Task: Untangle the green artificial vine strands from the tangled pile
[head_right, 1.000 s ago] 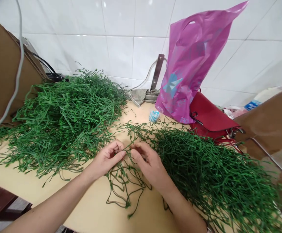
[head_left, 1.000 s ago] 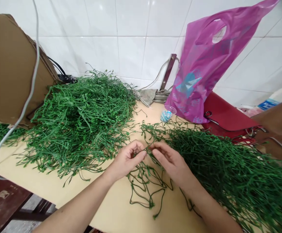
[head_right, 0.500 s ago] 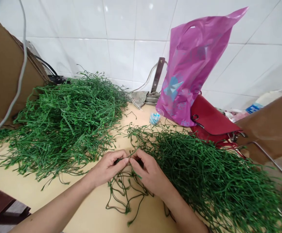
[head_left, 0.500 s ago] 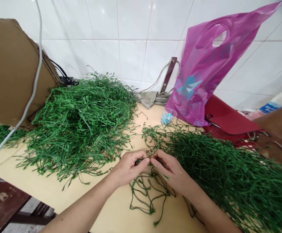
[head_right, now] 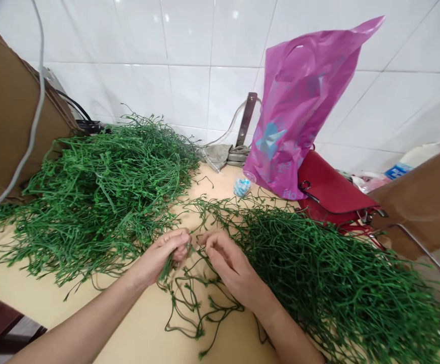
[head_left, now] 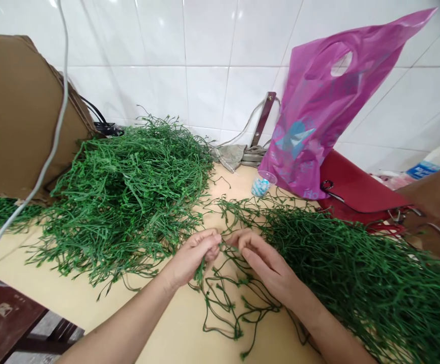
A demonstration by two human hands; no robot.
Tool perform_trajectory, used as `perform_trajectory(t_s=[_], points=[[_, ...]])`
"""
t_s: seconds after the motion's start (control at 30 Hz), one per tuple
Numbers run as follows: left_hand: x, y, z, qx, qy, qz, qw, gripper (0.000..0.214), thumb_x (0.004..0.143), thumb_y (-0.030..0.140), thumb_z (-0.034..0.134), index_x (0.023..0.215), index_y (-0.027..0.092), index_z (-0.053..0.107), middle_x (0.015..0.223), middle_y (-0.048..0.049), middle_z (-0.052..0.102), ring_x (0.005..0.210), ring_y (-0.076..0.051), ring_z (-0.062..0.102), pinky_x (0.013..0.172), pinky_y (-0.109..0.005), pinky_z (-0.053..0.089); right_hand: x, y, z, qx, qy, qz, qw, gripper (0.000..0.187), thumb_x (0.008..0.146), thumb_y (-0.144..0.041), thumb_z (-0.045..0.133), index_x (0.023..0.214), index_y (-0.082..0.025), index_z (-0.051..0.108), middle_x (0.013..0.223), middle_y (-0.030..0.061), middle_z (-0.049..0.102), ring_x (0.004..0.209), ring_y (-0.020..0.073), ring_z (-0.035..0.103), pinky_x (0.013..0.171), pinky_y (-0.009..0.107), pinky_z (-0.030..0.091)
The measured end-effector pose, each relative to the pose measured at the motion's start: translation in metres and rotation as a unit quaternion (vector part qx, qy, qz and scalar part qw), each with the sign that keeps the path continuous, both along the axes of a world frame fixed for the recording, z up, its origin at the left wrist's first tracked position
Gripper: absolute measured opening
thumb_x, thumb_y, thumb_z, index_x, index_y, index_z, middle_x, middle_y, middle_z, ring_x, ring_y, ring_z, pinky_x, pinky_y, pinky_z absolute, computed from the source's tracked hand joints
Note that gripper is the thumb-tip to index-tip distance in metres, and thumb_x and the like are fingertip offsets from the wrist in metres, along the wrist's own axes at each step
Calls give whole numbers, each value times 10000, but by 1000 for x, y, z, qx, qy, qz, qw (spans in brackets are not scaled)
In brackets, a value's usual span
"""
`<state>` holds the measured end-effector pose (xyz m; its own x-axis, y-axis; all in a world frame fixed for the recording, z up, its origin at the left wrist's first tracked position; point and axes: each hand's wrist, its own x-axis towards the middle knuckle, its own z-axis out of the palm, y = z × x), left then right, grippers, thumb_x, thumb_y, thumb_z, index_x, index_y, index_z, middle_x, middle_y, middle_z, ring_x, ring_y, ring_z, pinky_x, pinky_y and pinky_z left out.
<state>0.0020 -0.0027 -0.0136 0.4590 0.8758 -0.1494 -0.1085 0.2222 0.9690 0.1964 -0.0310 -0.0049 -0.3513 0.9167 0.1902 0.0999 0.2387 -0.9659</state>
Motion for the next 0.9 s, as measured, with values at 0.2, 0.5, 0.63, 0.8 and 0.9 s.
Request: perform_trajectory(t_s=[0.2,0.5,0.63,0.8,0.9], points=[[3,-6,5,84,59,-23,994,285,951,386,437,735,201,453,720,22,420,685,-135,389,649,-263,340,1,-1,1,25,-21,-122,992,294,994,-485,471,969,-236,626,1052,71,630,1083,230,574,996,342,429],[4,-12,9,235,209,-74,946,256,1004,325,372,785,214,445,722,35,460,697,-134,445,660,-250,368,-8,-4,0,-71,-61,-44,995,169,901,-385,613,908,-225,558,767,-17,573,722,154,551,662,274,465],[5,-12,8,312,264,-64,910,233,1021,314,353,848,220,478,769,15,540,727,-149,511,701,-261,386,-7,-5,8,-132,-16,-17,991,164,964,-367,463,906,-228,529,732,-26,564,716,153,569,685,289,462],[6,-11,4,351,299,-53,886,154,1009,264,365,915,222,479,835,-14,582,780,-176,555,733,-280,405,-8,-3,4,-155,-4,-23,988,252,906,-469,571,892,-226,505,753,-27,564,704,153,572,683,306,474],[6,-13,1,369,307,-62,875,143,1010,260,361,940,218,479,877,-32,587,816,-187,559,750,-290,407,-9,-3,-4,-150,-32,-19,988,204,894,-409,583,902,-229,488,749,-29,561,679,149,556,648,303,467]])
